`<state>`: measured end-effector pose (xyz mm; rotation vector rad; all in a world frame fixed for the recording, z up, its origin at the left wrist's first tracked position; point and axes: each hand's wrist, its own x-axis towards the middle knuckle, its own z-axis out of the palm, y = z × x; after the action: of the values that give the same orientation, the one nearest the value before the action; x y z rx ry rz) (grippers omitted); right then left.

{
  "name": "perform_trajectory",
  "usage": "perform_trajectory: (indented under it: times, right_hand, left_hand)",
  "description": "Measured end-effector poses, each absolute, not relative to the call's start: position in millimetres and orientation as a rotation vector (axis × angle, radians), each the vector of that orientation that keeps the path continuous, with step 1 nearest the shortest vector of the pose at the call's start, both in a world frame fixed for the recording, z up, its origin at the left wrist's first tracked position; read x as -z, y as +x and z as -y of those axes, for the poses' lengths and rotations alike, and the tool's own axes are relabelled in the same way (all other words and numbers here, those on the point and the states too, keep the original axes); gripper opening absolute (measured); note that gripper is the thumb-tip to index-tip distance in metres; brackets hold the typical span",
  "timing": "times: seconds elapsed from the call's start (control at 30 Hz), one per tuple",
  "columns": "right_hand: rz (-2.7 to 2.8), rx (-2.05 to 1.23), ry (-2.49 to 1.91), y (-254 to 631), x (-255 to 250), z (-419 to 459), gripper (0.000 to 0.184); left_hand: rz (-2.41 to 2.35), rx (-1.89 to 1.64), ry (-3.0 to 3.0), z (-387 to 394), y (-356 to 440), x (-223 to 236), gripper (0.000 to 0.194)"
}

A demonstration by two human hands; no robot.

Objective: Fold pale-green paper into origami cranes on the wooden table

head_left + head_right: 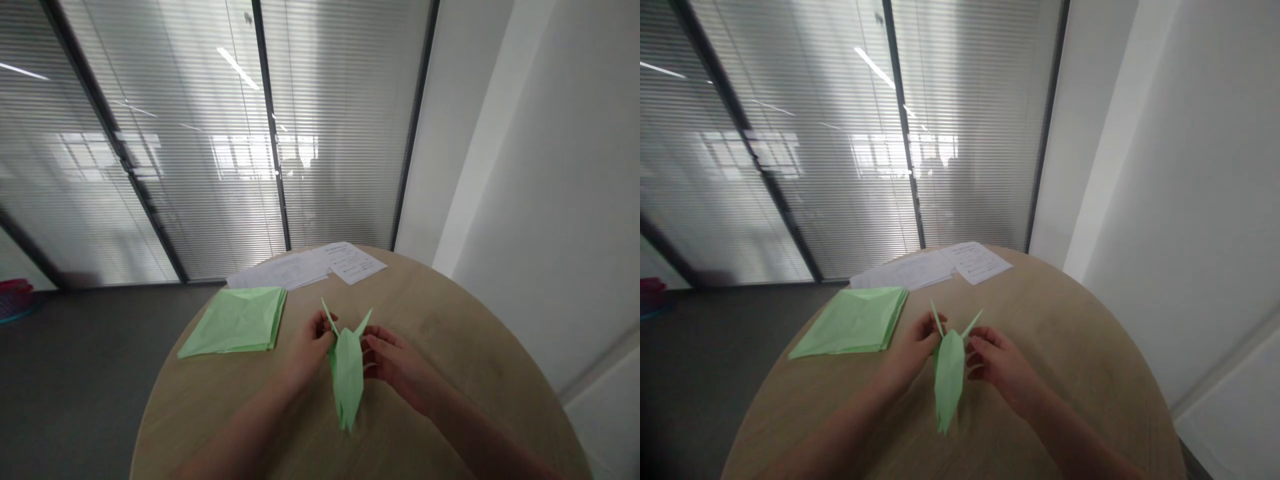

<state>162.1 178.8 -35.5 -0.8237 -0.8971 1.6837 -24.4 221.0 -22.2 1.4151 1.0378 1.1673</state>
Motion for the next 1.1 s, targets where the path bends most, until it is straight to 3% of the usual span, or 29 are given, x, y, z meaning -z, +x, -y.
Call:
perform_trajectory:
  times: [0.7,0.83,1.0,1.1]
  right_hand:
    - [0.817,-1.729,-0.765,162.6,26.8,-173.7,0.027]
    - [0.721,-1.818,-0.784,163.8,28.8,-174.9,0.025]
    - [0.643,-1.837,-0.864,165.2,29.3,-178.0,0.018]
    - [0.657,-1.763,-0.87,165.3,28.7,-179.4,0.029]
  left_hand:
    - [-1.026,-1.247,1.318,-214.0,-18.0,10.0,0.051]
    - [-0.971,-1.296,1.327,-211.7,-17.2,9.8,0.045]
    - [-0.924,-1.354,1.41,-207.2,-13.9,10.0,0.019]
    - [-0.897,-1.253,1.434,-207.0,-12.3,11.2,0.011]
